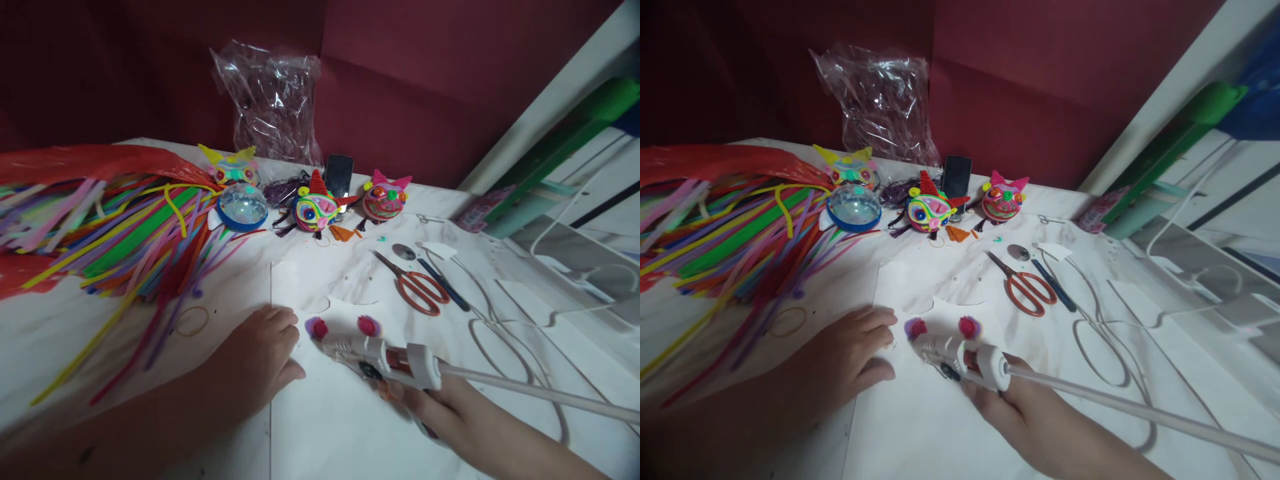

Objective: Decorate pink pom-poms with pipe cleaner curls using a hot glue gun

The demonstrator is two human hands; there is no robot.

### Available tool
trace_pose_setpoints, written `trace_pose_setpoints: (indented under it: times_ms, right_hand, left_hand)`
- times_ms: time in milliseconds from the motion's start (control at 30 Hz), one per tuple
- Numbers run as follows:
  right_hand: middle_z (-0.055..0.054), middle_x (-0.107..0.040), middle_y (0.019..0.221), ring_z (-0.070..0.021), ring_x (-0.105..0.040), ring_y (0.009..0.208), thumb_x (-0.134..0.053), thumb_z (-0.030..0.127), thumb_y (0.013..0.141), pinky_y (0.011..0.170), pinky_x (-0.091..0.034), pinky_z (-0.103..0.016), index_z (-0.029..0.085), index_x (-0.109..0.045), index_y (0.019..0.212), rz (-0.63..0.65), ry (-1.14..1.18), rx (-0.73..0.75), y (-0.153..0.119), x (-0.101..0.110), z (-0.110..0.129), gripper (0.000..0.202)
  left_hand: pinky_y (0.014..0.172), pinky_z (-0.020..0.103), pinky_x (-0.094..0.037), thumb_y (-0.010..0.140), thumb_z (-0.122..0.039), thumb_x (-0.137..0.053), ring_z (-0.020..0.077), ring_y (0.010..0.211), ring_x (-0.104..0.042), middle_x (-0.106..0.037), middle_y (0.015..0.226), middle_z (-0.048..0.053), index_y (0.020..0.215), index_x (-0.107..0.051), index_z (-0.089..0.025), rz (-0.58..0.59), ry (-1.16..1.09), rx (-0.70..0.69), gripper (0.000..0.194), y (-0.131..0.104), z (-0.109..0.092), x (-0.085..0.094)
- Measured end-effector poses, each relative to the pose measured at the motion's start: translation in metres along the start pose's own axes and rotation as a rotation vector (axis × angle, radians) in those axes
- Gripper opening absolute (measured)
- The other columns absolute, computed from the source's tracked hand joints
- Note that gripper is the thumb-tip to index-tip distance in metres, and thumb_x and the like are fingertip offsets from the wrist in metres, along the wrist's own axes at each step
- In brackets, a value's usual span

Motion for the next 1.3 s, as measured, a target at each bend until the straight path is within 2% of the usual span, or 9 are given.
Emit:
trace_pose_setpoints:
  times_ms: [267, 733, 833, 933, 1000, 1100, 1167, 1233, 1300]
  right_hand:
    - [-0.003, -0.061, 0.076, -0.0165, -0.057, 0.07, -0.036, 0.038, 0.097, 0.066, -0.05, -0.028, 0.02, -0.057, 0.079, 0.014, -0.041, 0.01, -0.003, -0.002, -0.003, 0.033]
    - [-0.004, -0.06, 0.078, -0.017, -0.055, 0.072, -0.038, 0.04, 0.096, 0.066, -0.05, -0.028, 0.02, -0.058, 0.081, 0.011, -0.019, -0.01, -0.003, -0.003, -0.005, 0.031]
    - [-0.002, -0.055, 0.071, -0.0144, -0.051, 0.063, -0.04, 0.044, 0.095, 0.056, -0.046, -0.024, 0.02, -0.057, 0.077, 0.035, 0.056, -0.062, -0.003, -0.005, -0.009, 0.035]
    - [-0.001, -0.053, 0.066, -0.0129, -0.047, 0.055, -0.04, 0.054, 0.092, 0.046, -0.042, -0.022, 0.019, -0.059, 0.079, 0.072, 0.236, -0.161, -0.002, -0.009, -0.019, 0.042]
    - [-0.003, -0.057, 0.071, -0.0149, -0.052, 0.061, -0.041, 0.058, 0.09, 0.053, -0.047, -0.025, 0.018, -0.061, 0.081, 0.038, 0.353, -0.179, -0.001, -0.006, -0.024, 0.046]
    - [-0.007, -0.062, 0.076, -0.0207, -0.059, 0.073, -0.042, 0.063, 0.088, 0.068, -0.051, -0.032, 0.018, -0.065, 0.081, -0.03, 0.529, -0.117, 0.002, 0.0, -0.03, 0.051]
    - [-0.009, -0.064, 0.077, -0.0241, -0.062, 0.075, -0.034, 0.067, 0.088, 0.068, -0.052, -0.035, 0.018, -0.066, 0.087, -0.035, 0.606, -0.039, 0.002, 0.003, -0.03, 0.059]
    - [-0.011, -0.066, 0.08, -0.026, -0.063, 0.075, -0.026, 0.066, 0.091, 0.064, -0.053, -0.037, 0.019, -0.066, 0.094, -0.105, 0.484, 0.024, 0.002, 0.013, -0.032, 0.062]
    - [-0.011, -0.067, 0.084, -0.0275, -0.064, 0.081, -0.028, 0.057, 0.094, 0.066, -0.054, -0.037, 0.021, -0.065, 0.101, -0.276, 0.186, 0.029, 0.001, 0.031, -0.037, 0.052]
  left_hand:
    - [0.089, 0.04, -0.047, 0.077, -0.023, -0.07, 0.0256, 0.1, -0.058, -0.064, 0.098, 0.008, 0.076, -0.058, -0.016, 0.005, 0.018, -0.004, 0.015, 0.0, -0.001, -0.001]
    - [0.087, 0.038, -0.048, 0.077, -0.023, -0.071, 0.0244, 0.099, -0.058, -0.064, 0.096, 0.006, 0.074, -0.057, -0.017, 0.007, 0.021, 0.0, 0.016, 0.0, 0.0, 0.001]
    - [0.087, 0.038, -0.047, 0.078, -0.023, -0.07, 0.0242, 0.099, -0.058, -0.064, 0.097, 0.006, 0.074, -0.056, -0.017, 0.006, 0.016, 0.003, 0.015, 0.0, 0.0, 0.0]
    - [0.087, 0.039, -0.047, 0.077, -0.023, -0.071, 0.0246, 0.099, -0.058, -0.064, 0.097, 0.006, 0.074, -0.057, -0.017, 0.009, 0.018, 0.011, 0.015, 0.0, 0.0, 0.0]
    - [0.088, 0.039, -0.047, 0.076, -0.023, -0.071, 0.0251, 0.099, -0.058, -0.064, 0.096, 0.007, 0.074, -0.057, -0.016, 0.011, 0.018, 0.009, 0.016, 0.0, 0.0, -0.001]
    - [0.089, 0.04, -0.046, 0.077, -0.023, -0.071, 0.0255, 0.1, -0.058, -0.064, 0.096, 0.007, 0.075, -0.058, -0.016, 0.008, 0.016, -0.001, 0.015, -0.001, -0.001, 0.0]
    - [0.088, 0.039, -0.047, 0.077, -0.023, -0.07, 0.0252, 0.1, -0.058, -0.064, 0.096, 0.007, 0.075, -0.058, -0.016, 0.001, 0.012, 0.007, 0.015, -0.001, 0.0, 0.0]
    - [0.087, 0.038, -0.047, 0.077, -0.023, -0.071, 0.0248, 0.099, -0.058, -0.064, 0.095, 0.006, 0.075, -0.058, -0.017, -0.002, 0.005, 0.014, 0.014, -0.002, 0.0, 0.001]
    - [0.087, 0.038, -0.047, 0.077, -0.022, -0.071, 0.0247, 0.099, -0.058, -0.064, 0.095, 0.006, 0.074, -0.057, -0.017, -0.004, -0.002, 0.017, 0.015, -0.002, 0.0, 0.002]
Point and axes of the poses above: each hand's wrist, its own y-axis towards the middle knuckle, its own x-axis out of the back of the hand, z = x × y, the point moved 7 cm from there along y, towards the middle knuckle
